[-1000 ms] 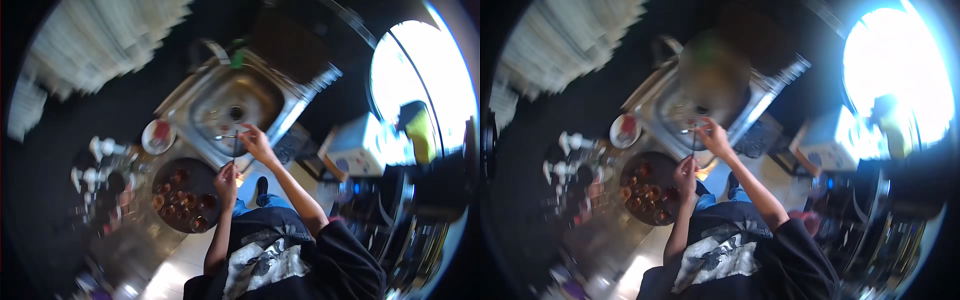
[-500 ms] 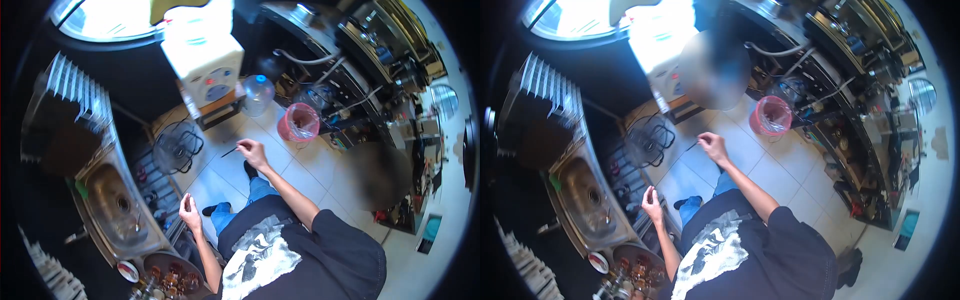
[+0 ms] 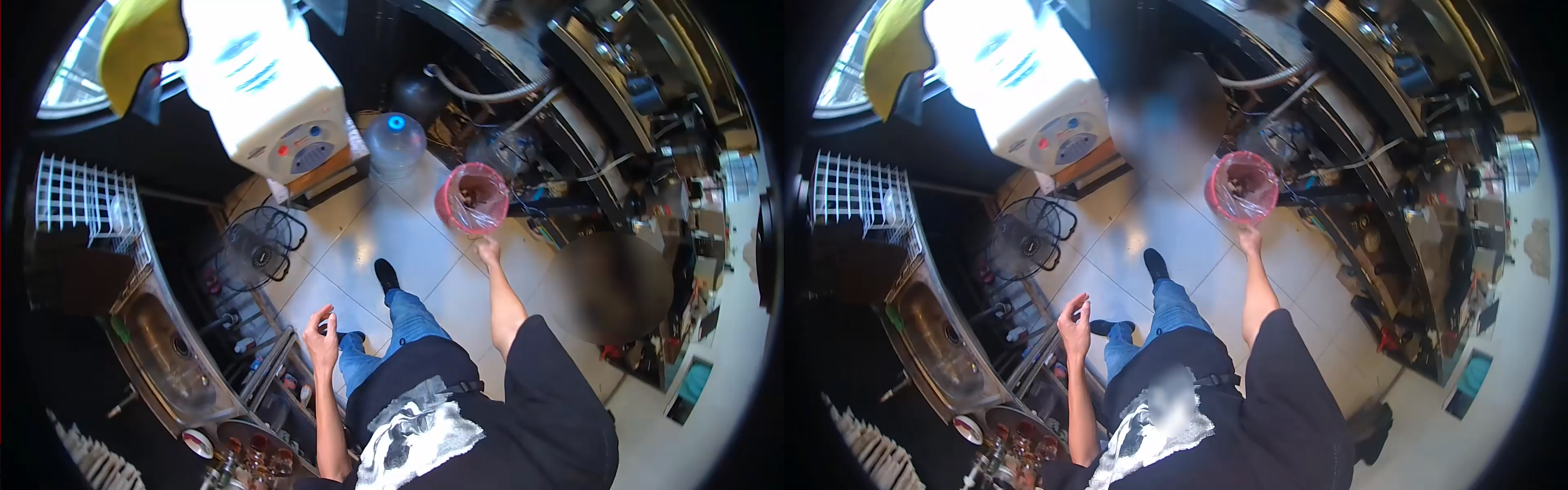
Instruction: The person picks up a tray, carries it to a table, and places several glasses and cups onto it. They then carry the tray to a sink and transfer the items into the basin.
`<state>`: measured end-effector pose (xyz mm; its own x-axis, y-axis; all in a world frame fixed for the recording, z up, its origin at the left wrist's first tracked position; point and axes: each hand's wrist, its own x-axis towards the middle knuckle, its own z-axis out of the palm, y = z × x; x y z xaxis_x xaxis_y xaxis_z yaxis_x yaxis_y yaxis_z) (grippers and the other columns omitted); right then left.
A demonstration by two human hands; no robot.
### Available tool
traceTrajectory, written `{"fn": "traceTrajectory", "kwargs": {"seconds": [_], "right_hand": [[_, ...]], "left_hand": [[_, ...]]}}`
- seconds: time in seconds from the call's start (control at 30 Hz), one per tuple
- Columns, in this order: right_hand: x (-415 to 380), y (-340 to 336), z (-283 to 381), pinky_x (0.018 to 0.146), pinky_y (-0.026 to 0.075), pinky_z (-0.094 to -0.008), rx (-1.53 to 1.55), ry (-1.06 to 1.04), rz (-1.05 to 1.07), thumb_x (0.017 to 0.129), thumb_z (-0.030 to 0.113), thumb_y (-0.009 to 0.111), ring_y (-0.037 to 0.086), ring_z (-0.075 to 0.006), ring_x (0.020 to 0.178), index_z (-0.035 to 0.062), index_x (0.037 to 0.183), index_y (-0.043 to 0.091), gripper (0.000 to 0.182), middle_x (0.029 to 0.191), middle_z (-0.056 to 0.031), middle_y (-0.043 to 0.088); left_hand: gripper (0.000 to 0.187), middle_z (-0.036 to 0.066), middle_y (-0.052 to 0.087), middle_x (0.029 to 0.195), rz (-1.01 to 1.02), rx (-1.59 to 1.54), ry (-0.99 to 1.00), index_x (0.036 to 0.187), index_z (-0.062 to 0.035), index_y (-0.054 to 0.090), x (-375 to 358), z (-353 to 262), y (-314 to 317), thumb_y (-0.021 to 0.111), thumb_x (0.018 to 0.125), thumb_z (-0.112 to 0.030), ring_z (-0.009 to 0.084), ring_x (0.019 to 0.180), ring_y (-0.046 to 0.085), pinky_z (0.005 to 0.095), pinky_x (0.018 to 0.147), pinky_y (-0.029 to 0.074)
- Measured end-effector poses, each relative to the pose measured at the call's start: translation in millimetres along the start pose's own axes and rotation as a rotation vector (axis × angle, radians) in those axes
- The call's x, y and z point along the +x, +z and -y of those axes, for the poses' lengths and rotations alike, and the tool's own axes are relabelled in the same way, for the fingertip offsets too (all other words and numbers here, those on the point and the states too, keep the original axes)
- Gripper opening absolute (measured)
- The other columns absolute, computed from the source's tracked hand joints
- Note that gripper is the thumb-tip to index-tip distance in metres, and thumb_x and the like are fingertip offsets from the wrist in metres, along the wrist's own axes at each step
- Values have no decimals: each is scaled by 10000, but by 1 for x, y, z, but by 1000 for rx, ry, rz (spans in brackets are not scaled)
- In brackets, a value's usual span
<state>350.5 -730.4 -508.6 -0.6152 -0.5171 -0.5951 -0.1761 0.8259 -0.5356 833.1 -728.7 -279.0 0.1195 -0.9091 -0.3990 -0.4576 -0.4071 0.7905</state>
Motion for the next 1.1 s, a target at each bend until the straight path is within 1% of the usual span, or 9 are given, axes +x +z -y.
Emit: {"fn": "traceTrajectory", "kwargs": {"seconds": [0.07, 0.13, 0.17, 0.23, 0.57, 0.7, 0.8, 0.97, 1.1], "right_hand": [[34, 27, -78, 712, 536, -354, -102, -72, -46, 771, 142, 672, 688, -241, 728, -25, 1229, 603, 493, 810, -152, 706], [-24, 20, -36, 652, 535, -356, -176, -20, 117, 769, 137, 662, 668, -202, 668, -26, 1200, 623, 463, 819, -152, 700], [-30, 30, -31, 508, 505, -304, -197, -55, 217, 809, 36, 600, 667, -196, 630, -47, 1270, 556, 471, 808, -159, 679], [-37, 65, -29, 559, 533, -311, -127, -189, 295, 842, 54, 624, 675, -206, 666, -59, 1239, 566, 417, 972, -167, 671], [-304, 317, 202, 668, 508, -254, -341, -753, 1192, 941, 175, 609, 650, -135, 764, 15, 1265, 563, 364, 954, -80, 674], [-482, 379, 211, 771, 536, -290, -389, -1017, 1494, 924, 111, 640, 630, -133, 892, -3, 1253, 570, 355, 969, -96, 670], [-606, 386, 183, 815, 531, -356, -614, -1473, 1604, 848, 141, 731, 643, -200, 940, -14, 1274, 549, 488, 1029, -130, 664], [-706, 424, 112, 1005, 387, -446, -701, -2085, 1665, 656, 265, 868, 546, -329, 1133, 30, 1420, 361, 946, 1263, -146, 550], [-725, 448, 74, 997, 367, -442, -752, -2123, 1576, 654, 330, 865, 538, -315, 1145, 37, 1406, 364, 949, 1289, -133, 529]], "left_hand": [[250, 118, 704, 1042, -111, -53, -71, 1136, -19, 681, -9, 15, -16, 609, 913, -106, 204, 957, 674, 324, 818, 541], [249, 116, 707, 1040, -203, -102, -93, 1136, -16, 680, -22, 31, -27, 608, 911, -93, 196, 954, 675, 322, 826, 538], [248, 115, 710, 1038, -284, -140, -103, 1136, -12, 679, -32, 43, -38, 608, 908, -80, 189, 951, 675, 321, 834, 536], [250, 115, 713, 1022, -405, -231, -103, 1135, -2, 674, -55, 50, -55, 614, 898, -53, 176, 937, 673, 313, 848, 533], [228, 97, 707, 974, -1117, -559, -87, 1130, 4, 661, -222, 102, -158, 626, 924, -86, 137, 893, 674, 275, 810, 531], [193, 86, 706, 933, -1524, -492, -167, 1075, 10, 667, -301, 145, -188, 618, 939, -117, 149, 852, 678, 271, 742, 514], [206, 81, 679, 913, -1802, -346, -336, 1090, -29, 666, -343, 192, -190, 657, 907, -120, 164, 787, 638, 288, 681, 493], [778, 172, 543, 1221, -1816, 21, -631, 1417, -34, 374, -352, 250, -182, 791, 794, -241, 319, 1118, 538, 400, 974, 423], [970, 214, 499, 1280, -1756, -134, -609, 1474, 9, 241, -330, 281, -166, 835, 743, -225, 343, 1172, 518, 417, 1037, 390]]}}
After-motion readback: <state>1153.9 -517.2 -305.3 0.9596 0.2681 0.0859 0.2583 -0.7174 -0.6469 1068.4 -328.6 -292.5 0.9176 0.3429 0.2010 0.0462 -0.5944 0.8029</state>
